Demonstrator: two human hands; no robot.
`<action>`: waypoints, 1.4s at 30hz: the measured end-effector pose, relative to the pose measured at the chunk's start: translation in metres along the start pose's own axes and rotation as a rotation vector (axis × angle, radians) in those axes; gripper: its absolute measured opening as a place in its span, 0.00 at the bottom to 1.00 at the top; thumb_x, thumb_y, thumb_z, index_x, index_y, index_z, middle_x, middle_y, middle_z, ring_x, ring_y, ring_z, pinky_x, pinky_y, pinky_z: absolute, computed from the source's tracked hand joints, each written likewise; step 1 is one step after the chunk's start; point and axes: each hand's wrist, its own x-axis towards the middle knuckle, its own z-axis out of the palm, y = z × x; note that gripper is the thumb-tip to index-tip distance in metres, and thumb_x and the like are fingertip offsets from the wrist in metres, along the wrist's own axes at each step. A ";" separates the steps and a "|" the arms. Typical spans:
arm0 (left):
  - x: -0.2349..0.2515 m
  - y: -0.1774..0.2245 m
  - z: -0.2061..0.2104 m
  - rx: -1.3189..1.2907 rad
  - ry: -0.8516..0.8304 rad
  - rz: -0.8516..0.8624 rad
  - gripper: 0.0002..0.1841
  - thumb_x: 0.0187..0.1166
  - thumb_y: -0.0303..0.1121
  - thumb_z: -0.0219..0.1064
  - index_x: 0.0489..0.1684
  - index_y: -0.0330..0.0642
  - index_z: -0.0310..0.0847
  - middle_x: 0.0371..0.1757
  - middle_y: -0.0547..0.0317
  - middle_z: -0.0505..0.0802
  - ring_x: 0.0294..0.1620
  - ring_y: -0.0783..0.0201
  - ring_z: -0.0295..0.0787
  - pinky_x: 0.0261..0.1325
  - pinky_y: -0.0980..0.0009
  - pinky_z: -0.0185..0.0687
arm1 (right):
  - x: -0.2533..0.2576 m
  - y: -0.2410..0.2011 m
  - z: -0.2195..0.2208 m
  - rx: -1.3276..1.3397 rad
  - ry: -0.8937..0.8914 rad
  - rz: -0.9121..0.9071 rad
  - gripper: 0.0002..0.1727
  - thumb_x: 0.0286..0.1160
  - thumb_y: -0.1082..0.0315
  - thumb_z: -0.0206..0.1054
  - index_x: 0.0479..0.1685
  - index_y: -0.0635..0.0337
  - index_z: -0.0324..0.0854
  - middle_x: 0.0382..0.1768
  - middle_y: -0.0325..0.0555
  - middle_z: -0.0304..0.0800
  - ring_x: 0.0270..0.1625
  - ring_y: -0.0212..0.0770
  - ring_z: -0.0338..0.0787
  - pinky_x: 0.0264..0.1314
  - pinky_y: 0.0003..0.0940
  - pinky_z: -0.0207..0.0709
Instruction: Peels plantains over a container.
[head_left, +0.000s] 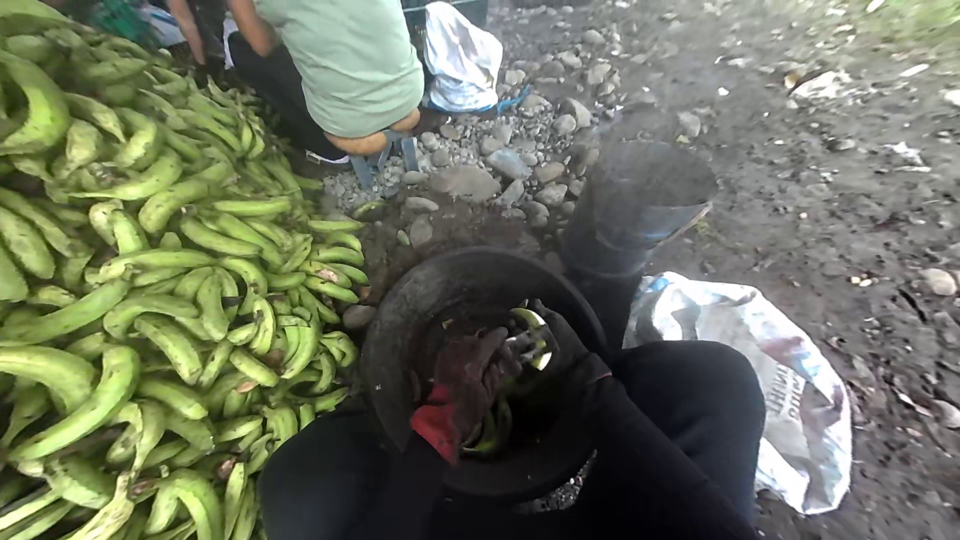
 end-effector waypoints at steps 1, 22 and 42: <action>-0.003 0.001 0.002 0.050 0.024 0.062 0.22 0.80 0.44 0.65 0.74 0.57 0.85 0.58 0.47 0.94 0.60 0.47 0.91 0.66 0.43 0.82 | 0.000 -0.005 -0.003 -0.011 -0.019 0.023 0.36 0.94 0.46 0.25 0.38 0.58 0.77 0.25 0.42 0.85 0.27 0.34 0.86 0.31 0.28 0.85; 0.009 -0.005 -0.009 -0.217 0.045 -0.457 0.23 0.91 0.50 0.54 0.74 0.49 0.82 0.66 0.55 0.91 0.66 0.65 0.88 0.73 0.62 0.80 | -0.013 0.030 0.011 -0.140 -0.063 -0.096 0.28 0.94 0.50 0.32 0.62 0.58 0.75 0.31 0.46 0.88 0.25 0.37 0.87 0.27 0.31 0.84; 0.009 -0.010 0.003 0.012 0.151 -0.332 0.23 0.83 0.49 0.65 0.69 0.47 0.86 0.61 0.47 0.92 0.64 0.51 0.89 0.71 0.49 0.82 | -0.009 0.045 0.010 -0.359 -0.096 -0.316 0.21 0.92 0.63 0.43 0.61 0.65 0.80 0.44 0.43 0.91 0.46 0.33 0.90 0.53 0.32 0.87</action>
